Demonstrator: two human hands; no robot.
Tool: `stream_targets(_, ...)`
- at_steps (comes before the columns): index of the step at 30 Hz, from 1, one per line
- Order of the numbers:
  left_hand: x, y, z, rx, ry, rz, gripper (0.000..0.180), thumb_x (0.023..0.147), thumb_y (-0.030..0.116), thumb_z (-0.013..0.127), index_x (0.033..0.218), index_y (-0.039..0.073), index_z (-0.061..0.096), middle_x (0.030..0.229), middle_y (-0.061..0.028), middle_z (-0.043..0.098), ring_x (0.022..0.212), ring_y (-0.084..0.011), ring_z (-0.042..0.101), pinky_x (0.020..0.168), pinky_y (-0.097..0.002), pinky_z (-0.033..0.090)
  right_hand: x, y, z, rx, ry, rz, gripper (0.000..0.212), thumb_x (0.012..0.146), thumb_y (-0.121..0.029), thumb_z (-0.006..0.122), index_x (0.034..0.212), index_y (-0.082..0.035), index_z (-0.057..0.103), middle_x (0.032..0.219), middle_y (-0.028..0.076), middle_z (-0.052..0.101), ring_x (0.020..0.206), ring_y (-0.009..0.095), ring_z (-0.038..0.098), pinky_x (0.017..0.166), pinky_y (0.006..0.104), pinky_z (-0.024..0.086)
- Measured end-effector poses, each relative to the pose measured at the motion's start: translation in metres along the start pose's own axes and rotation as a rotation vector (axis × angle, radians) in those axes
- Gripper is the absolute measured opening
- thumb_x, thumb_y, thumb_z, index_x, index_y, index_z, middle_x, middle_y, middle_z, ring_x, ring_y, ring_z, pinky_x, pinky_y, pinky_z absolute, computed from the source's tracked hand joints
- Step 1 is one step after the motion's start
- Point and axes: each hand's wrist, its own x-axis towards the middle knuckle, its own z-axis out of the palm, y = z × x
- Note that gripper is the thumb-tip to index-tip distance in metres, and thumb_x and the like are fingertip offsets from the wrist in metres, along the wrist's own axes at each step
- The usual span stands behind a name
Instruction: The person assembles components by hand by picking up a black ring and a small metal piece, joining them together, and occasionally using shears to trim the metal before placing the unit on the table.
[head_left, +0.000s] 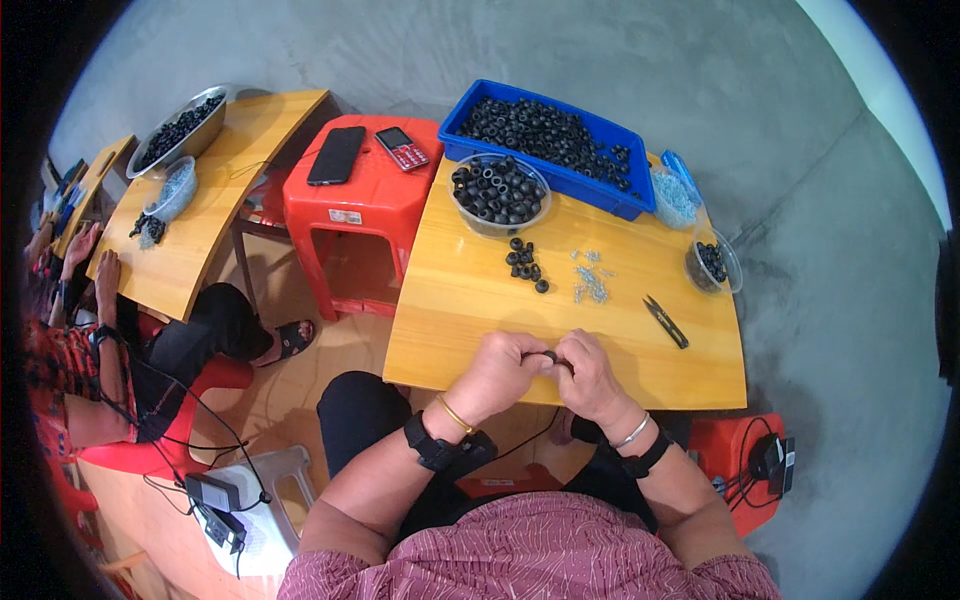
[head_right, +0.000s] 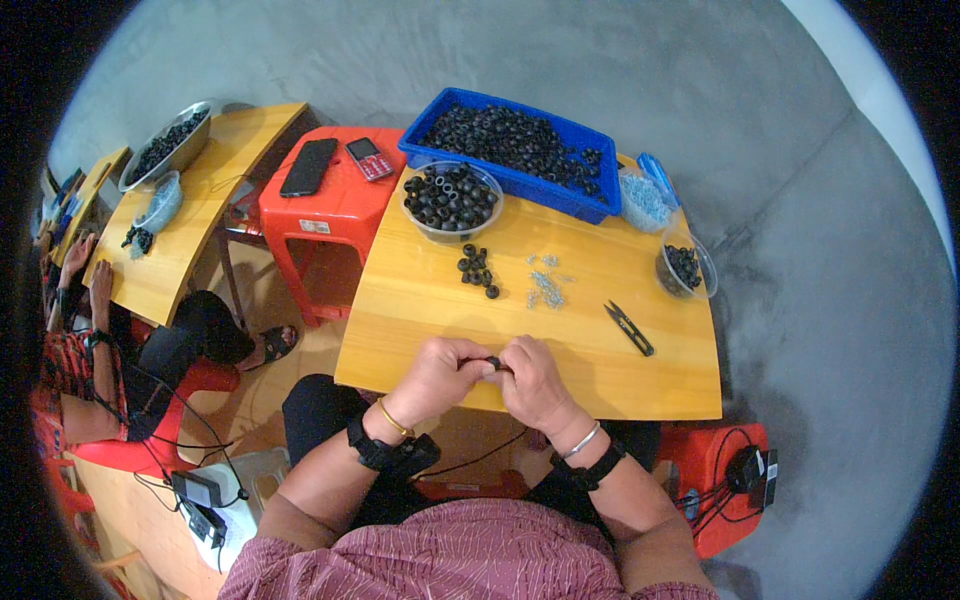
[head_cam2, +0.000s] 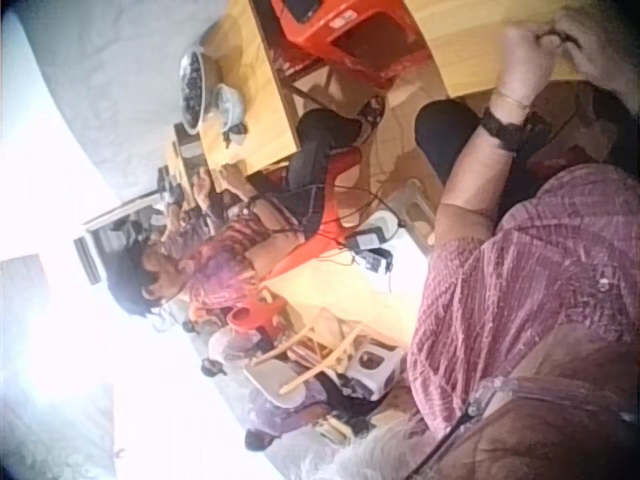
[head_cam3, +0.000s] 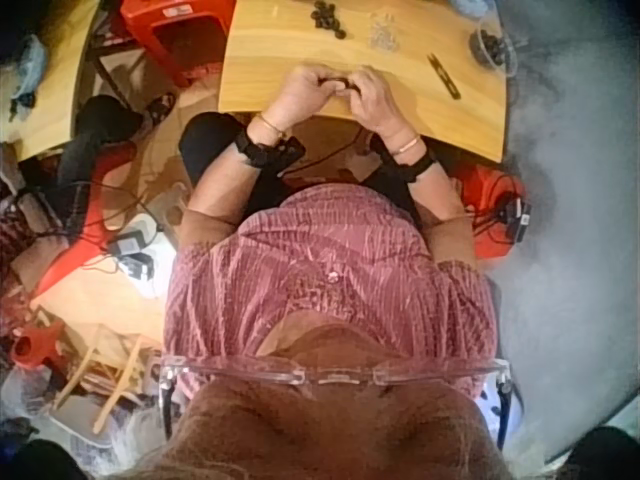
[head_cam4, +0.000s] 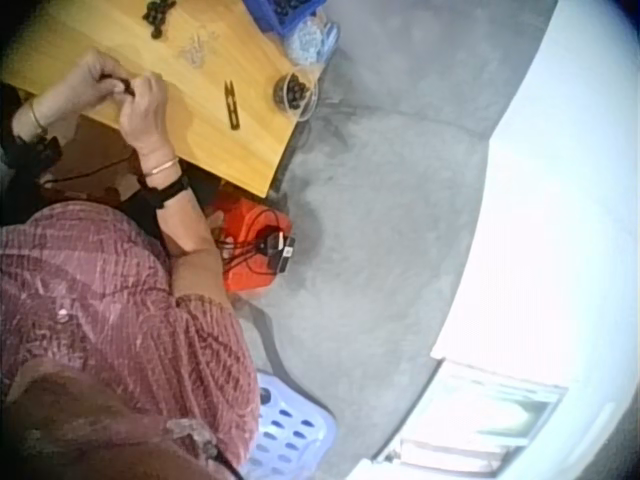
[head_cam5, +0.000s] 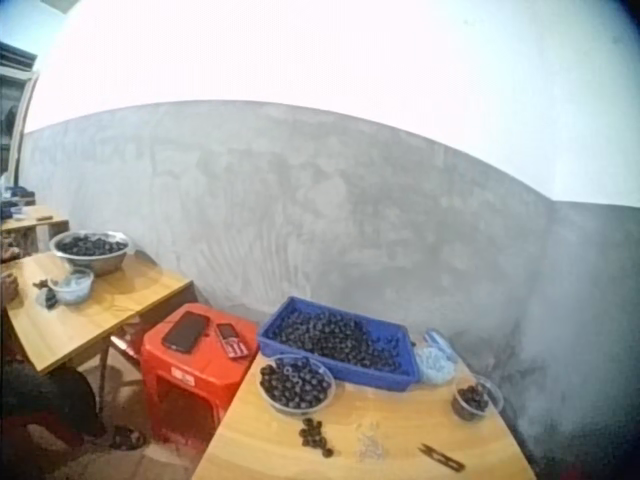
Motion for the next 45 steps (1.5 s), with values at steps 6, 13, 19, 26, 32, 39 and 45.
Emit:
stream_targets(6,-0.001,-0.002,0.005,0.249,0.065,0.236,0.011,0.070,0.001,0.060,0.080,-0.003,0.062,0.067,-0.0176,0.059,0.055,-0.0234,0.058,0.052,-0.0305,0.045,-0.002,-0.004,0.002,-0.038,0.050,0.073,0.020,0.060,0.000,0.062,0.062,-0.004,0.043,0.065,0.011,0.045,0.063,0.030,0.044,0.058,0.0373,0.034)
stream_targets(13,-0.006,0.002,0.009,0.439,0.097,0.354,0.007,0.068,0.000,0.058,0.075,-0.002,0.059,0.068,-0.0189,0.056,0.061,-0.0336,0.055,0.055,-0.0356,0.045,-0.011,-0.011,0.002,-0.067,0.107,0.055,0.015,0.060,0.004,0.059,0.066,0.000,0.046,0.069,0.013,0.046,0.068,0.032,0.045,0.062,0.0376,0.035)
stream_targets(19,-0.009,0.002,0.010,0.571,0.094,0.392,0.008,0.069,0.002,0.058,0.075,-0.001,0.054,0.068,-0.0174,0.053,0.062,-0.0344,0.053,0.055,-0.0385,0.044,-0.016,-0.006,-0.004,-0.053,0.076,-0.038,0.011,0.067,0.000,0.056,0.074,0.000,0.047,0.074,0.015,0.046,0.072,0.032,0.044,0.068,0.0384,0.036)
stream_targets(26,-0.012,0.005,0.013,0.661,0.095,0.434,0.008,0.069,0.004,0.059,0.073,0.001,0.052,0.065,-0.0156,0.050,0.060,-0.0332,0.053,0.053,-0.0387,0.044,-0.012,-0.004,-0.004,0.046,0.101,0.015,0.007,0.072,-0.006,0.055,0.073,-0.002,0.050,0.074,0.013,0.046,0.073,0.032,0.044,0.066,0.0392,0.036)
stream_targets(32,-0.014,0.000,0.013,0.674,0.094,0.444,0.008,0.069,0.005,0.059,0.074,0.003,0.053,0.064,-0.0138,0.051,0.058,-0.0316,0.053,0.052,-0.0378,0.044,-0.010,-0.014,-0.002,-0.181,0.030,0.107,0.008,0.076,-0.011,0.051,0.074,-0.004,0.051,0.076,0.011,0.045,0.076,0.029,0.042,0.068,0.0379,0.033)
stream_targets(39,-0.014,0.003,0.015,0.699,0.129,0.452,0.007,0.068,0.006,0.058,0.073,0.004,0.054,0.063,-0.0123,0.051,0.057,-0.0302,0.054,0.050,-0.0369,0.044,-0.009,-0.012,0.000,-0.194,0.026,0.153,0.010,0.077,-0.013,0.049,0.071,-0.006,0.052,0.077,0.009,0.046,0.078,0.028,0.041,0.069,0.0376,0.031)
stream_targets(45,-0.012,0.002,0.018,0.768,0.130,0.431,0.007,0.067,0.007,0.058,0.071,0.004,0.053,0.063,-0.0118,0.052,0.057,-0.0293,0.054,0.050,-0.0368,0.044,-0.007,-0.010,-0.003,-0.196,-0.027,0.152,0.013,0.078,-0.015,0.046,0.070,-0.006,0.051,0.075,0.009,0.044,0.076,0.028,0.040,0.068,0.0371,0.030)
